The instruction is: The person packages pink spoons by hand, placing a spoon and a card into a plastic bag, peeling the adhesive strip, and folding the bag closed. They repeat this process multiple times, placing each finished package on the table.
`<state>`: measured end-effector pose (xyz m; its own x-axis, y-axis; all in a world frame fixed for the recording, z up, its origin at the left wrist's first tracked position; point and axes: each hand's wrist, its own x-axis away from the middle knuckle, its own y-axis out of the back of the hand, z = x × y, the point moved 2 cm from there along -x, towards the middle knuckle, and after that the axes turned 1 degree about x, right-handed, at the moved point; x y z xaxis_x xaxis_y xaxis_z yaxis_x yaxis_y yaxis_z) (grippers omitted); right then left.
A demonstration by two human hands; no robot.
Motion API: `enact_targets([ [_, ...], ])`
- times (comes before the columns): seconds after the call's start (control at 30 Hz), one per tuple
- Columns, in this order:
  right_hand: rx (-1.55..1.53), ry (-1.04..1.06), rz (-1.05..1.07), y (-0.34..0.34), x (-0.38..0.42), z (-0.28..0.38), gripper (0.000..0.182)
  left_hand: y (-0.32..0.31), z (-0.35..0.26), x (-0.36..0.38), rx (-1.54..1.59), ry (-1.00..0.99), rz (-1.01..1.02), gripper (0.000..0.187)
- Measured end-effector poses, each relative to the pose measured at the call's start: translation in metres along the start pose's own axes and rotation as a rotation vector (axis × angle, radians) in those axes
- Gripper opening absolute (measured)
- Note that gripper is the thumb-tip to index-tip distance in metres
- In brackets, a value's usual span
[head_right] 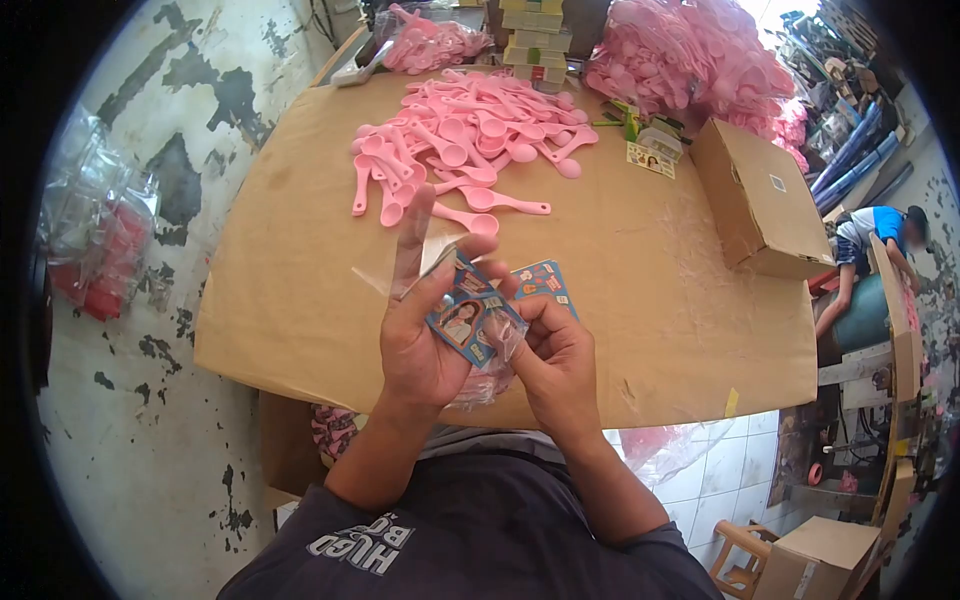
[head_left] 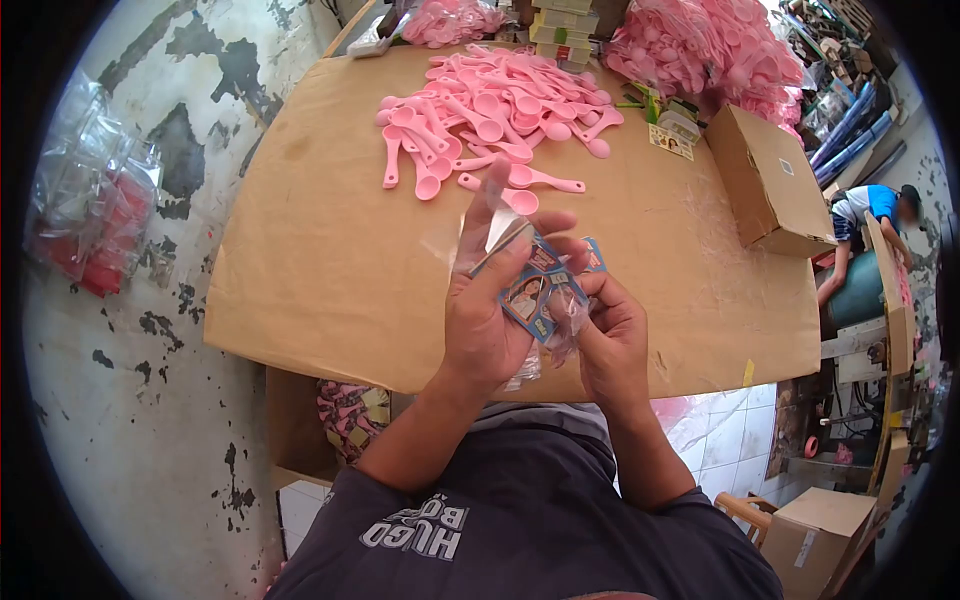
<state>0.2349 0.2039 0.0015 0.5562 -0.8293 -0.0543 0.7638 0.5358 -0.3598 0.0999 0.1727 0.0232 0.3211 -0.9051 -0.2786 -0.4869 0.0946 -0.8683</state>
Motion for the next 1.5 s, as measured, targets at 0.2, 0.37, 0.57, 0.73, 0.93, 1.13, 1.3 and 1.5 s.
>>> enact_targets([
  [0.2, 0.082, 0.049, -0.085, -0.003, -0.006, -0.008, 0.015, 0.003, 0.009, 0.004, -0.040, 0.063, -0.006, 0.055],
  [0.37, 0.743, 0.668, -0.193, -0.011, -0.004, 0.012, 0.031, 0.012, 0.001, 0.005, -0.096, 0.062, -0.154, 0.041],
  [0.57, 0.977, 0.773, 0.173, 0.006, -0.017, 0.037, 0.013, 0.055, -0.028, 0.001, 0.134, 0.036, -0.262, 0.028],
  [0.73, 1.191, 0.419, 0.083, 0.040, -0.108, 0.051, 0.016, 0.059, -0.052, 0.003, 0.135, -0.106, -0.375, 0.031],
  [0.93, 1.457, 0.447, 0.308, 0.058, -0.165, 0.004, 0.020, 0.050, -0.052, 0.011, -0.028, -0.204, -0.332, 0.041],
  [1.13, 1.441, 0.383, 0.151, 0.055, -0.145, 0.027, 0.016, 0.057, -0.059, 0.013, -0.155, -0.392, -0.397, 0.049],
  [1.3, 1.044, 0.012, 0.144, 0.036, -0.064, 0.063, 0.016, 0.061, -0.065, 0.011, -0.177, -0.521, -0.464, 0.050],
  [1.5, 0.650, -0.172, 0.220, 0.016, -0.016, 0.032, 0.021, 0.052, -0.050, 0.007, -0.231, -0.435, -0.439, 0.052],
])
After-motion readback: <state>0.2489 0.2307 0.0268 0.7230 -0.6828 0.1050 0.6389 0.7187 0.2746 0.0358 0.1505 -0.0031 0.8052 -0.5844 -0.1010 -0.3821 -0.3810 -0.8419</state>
